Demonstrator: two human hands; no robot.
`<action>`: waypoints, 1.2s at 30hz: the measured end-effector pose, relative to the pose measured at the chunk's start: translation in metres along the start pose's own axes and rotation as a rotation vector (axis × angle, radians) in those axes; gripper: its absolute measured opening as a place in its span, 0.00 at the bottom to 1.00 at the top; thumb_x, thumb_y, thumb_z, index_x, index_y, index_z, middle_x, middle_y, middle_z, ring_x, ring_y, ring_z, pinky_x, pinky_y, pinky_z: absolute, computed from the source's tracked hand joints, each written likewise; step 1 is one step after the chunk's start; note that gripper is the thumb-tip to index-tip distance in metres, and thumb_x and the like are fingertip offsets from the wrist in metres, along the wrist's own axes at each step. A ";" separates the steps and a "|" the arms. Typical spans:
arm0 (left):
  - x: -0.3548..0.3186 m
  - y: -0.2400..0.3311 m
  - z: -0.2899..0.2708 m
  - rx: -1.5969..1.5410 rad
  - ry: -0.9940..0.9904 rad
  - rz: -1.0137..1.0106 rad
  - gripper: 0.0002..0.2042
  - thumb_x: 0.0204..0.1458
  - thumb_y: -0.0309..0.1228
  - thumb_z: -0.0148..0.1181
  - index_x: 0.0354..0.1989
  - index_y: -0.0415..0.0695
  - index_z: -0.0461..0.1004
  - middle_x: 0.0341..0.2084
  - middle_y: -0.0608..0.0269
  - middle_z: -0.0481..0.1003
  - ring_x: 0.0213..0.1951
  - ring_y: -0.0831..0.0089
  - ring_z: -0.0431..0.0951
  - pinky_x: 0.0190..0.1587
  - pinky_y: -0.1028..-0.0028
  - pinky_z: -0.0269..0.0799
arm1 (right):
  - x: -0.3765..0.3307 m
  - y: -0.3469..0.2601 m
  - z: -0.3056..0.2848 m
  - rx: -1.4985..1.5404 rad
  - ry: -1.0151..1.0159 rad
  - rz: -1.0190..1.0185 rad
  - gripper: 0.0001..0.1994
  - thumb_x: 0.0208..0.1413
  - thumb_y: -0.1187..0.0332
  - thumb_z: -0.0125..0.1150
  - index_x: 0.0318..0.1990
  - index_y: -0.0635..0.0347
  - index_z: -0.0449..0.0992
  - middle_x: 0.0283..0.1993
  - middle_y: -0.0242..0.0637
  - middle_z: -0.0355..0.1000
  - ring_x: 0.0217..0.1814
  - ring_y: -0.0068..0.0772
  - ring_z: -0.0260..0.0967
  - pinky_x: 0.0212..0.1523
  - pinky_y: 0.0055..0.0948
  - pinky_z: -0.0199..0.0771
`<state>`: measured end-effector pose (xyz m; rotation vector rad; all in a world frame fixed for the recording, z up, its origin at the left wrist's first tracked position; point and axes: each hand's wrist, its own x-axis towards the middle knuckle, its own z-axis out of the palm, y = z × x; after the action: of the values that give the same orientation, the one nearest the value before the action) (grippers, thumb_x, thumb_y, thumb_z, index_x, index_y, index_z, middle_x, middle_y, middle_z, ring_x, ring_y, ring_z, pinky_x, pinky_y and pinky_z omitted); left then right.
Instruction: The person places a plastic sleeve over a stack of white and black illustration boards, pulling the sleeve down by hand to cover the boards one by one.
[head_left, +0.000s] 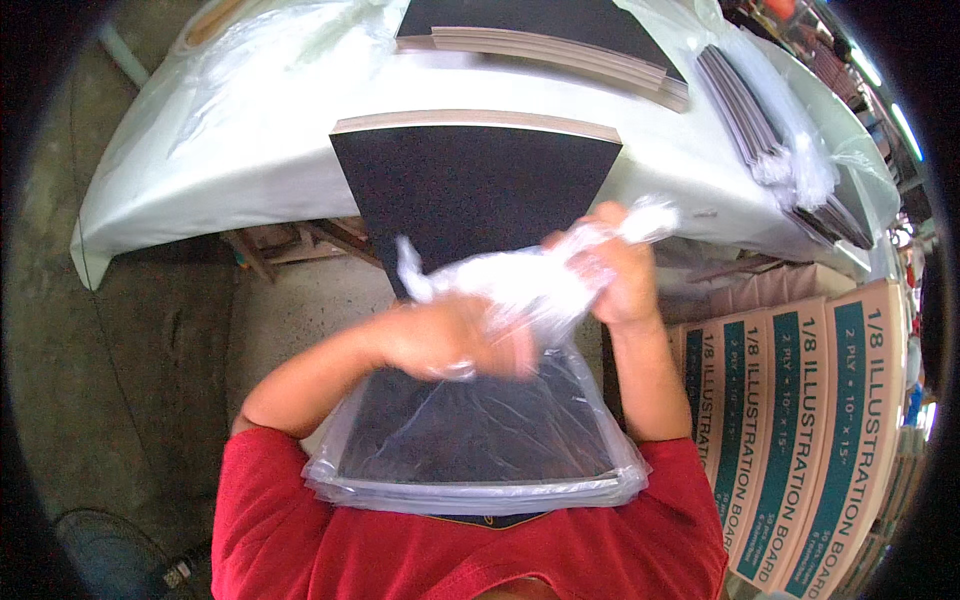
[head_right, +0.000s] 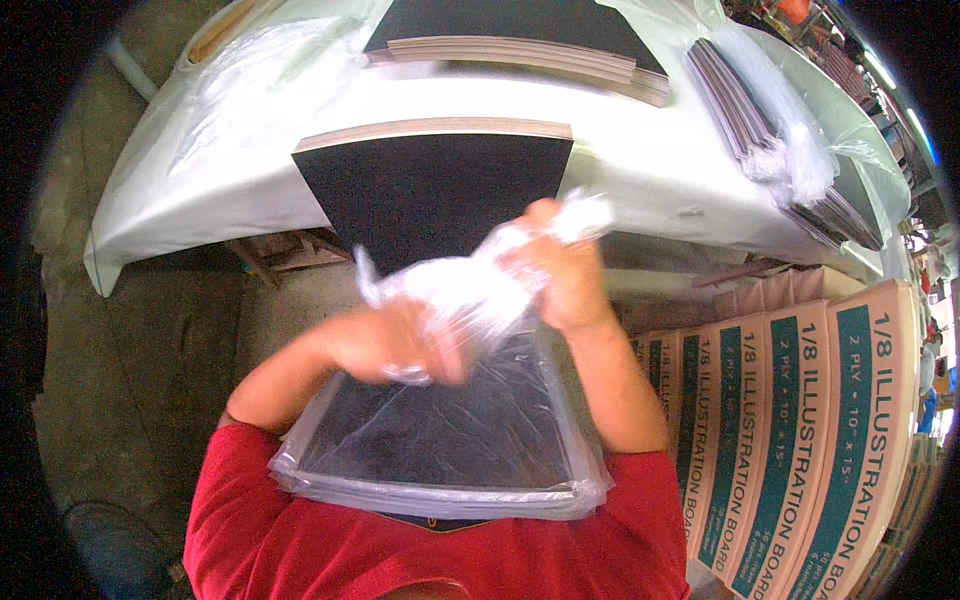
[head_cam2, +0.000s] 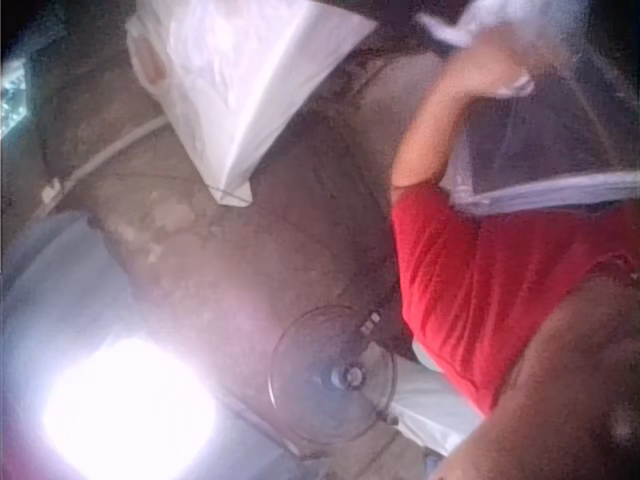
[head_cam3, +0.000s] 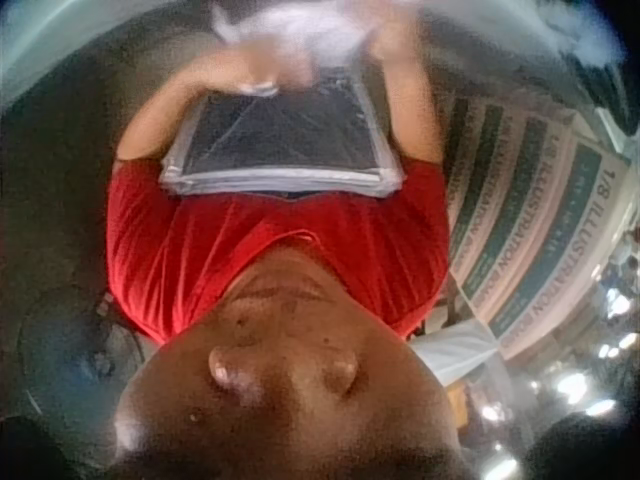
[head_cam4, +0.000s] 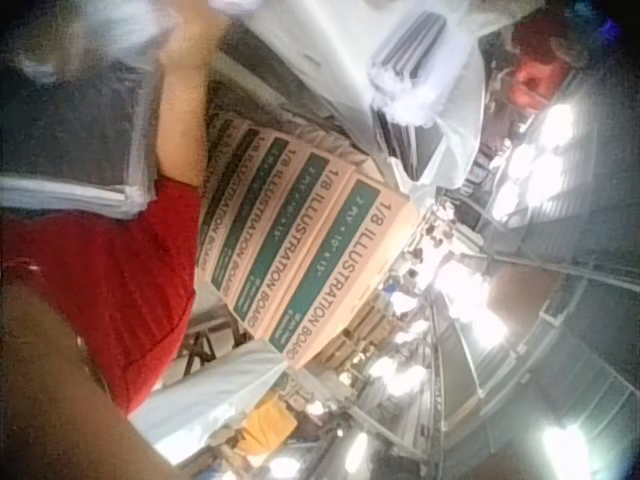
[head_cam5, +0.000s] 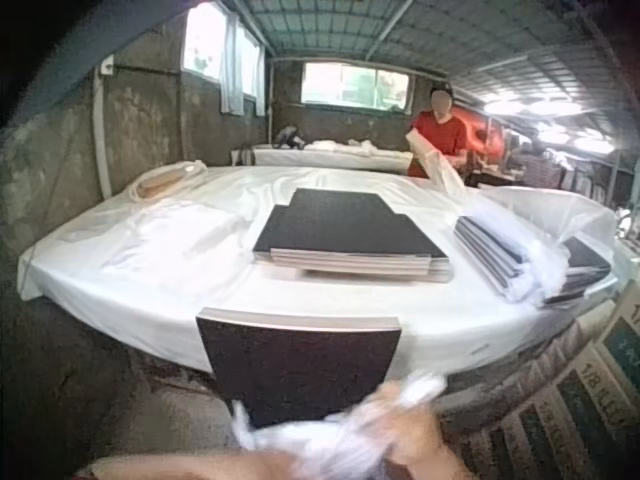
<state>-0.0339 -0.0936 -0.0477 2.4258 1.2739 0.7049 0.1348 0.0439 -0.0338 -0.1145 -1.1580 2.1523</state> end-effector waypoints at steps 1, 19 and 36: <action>-0.006 -0.003 -0.001 -0.204 0.029 -0.015 0.17 0.50 0.41 0.48 0.37 0.37 0.68 0.28 0.59 0.73 0.32 0.65 0.71 0.35 0.68 0.66 | -0.004 -0.008 0.003 0.045 -0.071 0.027 0.06 0.44 0.70 0.56 0.25 0.59 0.65 0.20 0.28 0.61 0.23 0.17 0.60 0.20 0.18 0.58; -0.035 -0.020 -0.010 -1.316 0.691 -1.084 0.16 0.49 0.43 0.51 0.37 0.42 0.68 0.24 0.66 0.70 0.25 0.79 0.69 0.27 0.77 0.67 | -0.044 0.005 -0.052 0.495 -0.403 0.186 0.23 0.53 0.57 0.47 0.53 0.61 0.59 0.15 0.27 0.61 0.10 0.16 0.52 0.10 0.15 0.55; -0.070 -0.021 -0.048 0.362 0.800 -0.277 0.05 0.36 0.26 0.57 0.23 0.45 0.76 0.22 0.61 0.68 0.27 0.69 0.69 0.29 0.72 0.65 | -0.019 -0.017 -0.036 -1.786 0.262 -0.985 0.13 0.40 0.81 0.53 0.37 0.62 0.75 0.41 0.42 0.68 0.43 0.36 0.67 0.43 0.27 0.68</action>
<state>-0.1087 -0.1382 -0.0371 2.1950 2.1357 1.5608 0.1719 0.0641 -0.0471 -0.4383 -1.9702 -0.1153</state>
